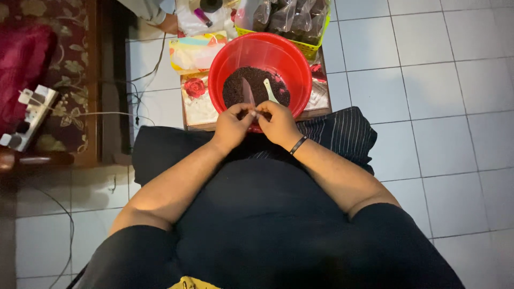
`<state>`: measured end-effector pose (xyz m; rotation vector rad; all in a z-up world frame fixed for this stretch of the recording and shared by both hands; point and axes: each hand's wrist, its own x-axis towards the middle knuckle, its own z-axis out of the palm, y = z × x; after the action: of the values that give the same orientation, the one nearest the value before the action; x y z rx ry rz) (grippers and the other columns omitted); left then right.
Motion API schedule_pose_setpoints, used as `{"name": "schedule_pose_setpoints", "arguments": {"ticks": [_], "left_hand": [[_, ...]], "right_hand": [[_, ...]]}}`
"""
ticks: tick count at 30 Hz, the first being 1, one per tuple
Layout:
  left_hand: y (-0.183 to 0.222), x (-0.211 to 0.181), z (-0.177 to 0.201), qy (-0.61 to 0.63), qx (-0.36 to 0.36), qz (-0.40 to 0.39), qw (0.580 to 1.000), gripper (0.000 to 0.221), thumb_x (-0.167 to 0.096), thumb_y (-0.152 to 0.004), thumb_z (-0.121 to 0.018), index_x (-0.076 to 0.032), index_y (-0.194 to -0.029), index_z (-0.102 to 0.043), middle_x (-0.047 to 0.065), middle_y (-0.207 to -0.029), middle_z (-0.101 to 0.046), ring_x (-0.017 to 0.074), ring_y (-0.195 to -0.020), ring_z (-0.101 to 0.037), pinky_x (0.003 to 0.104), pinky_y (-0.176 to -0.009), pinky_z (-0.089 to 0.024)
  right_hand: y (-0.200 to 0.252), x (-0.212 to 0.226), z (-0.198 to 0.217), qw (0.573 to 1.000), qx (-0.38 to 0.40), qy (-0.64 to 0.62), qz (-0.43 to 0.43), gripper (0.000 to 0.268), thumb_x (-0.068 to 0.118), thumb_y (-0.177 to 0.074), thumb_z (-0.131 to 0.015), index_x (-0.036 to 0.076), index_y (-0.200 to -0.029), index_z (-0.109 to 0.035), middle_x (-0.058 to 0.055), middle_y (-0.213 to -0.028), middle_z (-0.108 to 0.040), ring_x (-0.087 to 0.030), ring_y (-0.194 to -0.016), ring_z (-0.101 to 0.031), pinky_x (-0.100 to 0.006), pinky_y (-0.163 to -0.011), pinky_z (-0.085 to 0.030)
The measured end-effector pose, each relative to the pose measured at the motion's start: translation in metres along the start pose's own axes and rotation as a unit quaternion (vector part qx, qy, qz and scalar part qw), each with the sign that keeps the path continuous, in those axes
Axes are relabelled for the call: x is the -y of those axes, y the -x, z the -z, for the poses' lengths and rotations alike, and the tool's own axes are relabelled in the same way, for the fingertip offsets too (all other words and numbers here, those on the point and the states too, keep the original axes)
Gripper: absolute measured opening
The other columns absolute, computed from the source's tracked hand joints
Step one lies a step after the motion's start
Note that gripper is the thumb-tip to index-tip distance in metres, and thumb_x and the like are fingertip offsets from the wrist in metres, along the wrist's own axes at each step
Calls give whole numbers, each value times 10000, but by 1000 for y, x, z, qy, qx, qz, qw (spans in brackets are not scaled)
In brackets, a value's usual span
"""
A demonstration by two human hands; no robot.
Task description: Filling small plastic bags with granular material using a spoon
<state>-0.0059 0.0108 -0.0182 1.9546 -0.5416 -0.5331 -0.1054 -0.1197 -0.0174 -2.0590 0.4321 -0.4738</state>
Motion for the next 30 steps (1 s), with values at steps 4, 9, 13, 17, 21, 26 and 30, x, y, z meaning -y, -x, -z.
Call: {"name": "schedule_pose_setpoints", "arguments": {"ticks": [4,9,13,17,21,26,30], "left_hand": [[8,-10,-4,3,7,-21,1000,285,-242,-840,-830,-158,-1108,-787,46,-981,-793,209,-954,-757,334,-851,-586],[10,-11,-1,-48,10,-44,998,311,-286,-831,-846,-160,-1108,-783,90,-1003,-784,294,-998,-749,387,-849,-599],[1,2,1,-43,-5,-111,993,161,-187,-942,-722,-123,-1074,-788,114,-1015,-769,332,-1037,-728,409,-913,-577],[3,-8,12,-72,-34,-145,986,168,-122,-939,-679,-93,-1069,-781,135,-997,-749,357,-1035,-713,435,-917,-568],[5,-14,20,-118,-43,-138,982,170,-152,-929,-682,-102,-1060,-780,131,-974,-741,343,-1008,-716,436,-900,-572],[17,-47,24,-129,-27,-148,980,220,-161,-924,-657,-54,-1098,-738,212,-956,-723,419,-984,-707,495,-866,-580],[15,-47,23,-106,-29,-161,981,224,-132,-921,-650,-99,-1125,-735,177,-980,-739,393,-1002,-710,469,-850,-589]], "right_hand": [[0,-6,4,999,5,51,19,156,42,-844,-753,99,-988,-739,-87,-900,-749,-303,-931,-731,-386,-770,-614],[3,-10,1,996,4,85,29,103,93,-856,-776,111,-946,-729,-88,-885,-739,-314,-940,-727,-411,-792,-609],[4,-10,-2,998,0,55,4,100,62,-839,-775,99,-912,-718,-99,-826,-720,-324,-873,-727,-407,-741,-598],[3,-17,-3,999,-16,2,-46,91,144,-901,-762,96,-912,-686,-109,-833,-706,-292,-846,-718,-411,-711,-575],[2,-7,5,997,-41,7,-58,86,141,-942,-723,79,-936,-665,-146,-843,-703,-296,-792,-710,-387,-699,-576],[-3,5,15,973,-121,67,182,186,-60,-815,-670,96,-836,-571,-85,-1042,-717,-321,-987,-711,-365,-811,-606],[1,9,16,957,-112,133,230,149,-29,-829,-663,93,-903,-617,-68,-1242,-675,-335,-1035,-710,-409,-843,-623]]}}
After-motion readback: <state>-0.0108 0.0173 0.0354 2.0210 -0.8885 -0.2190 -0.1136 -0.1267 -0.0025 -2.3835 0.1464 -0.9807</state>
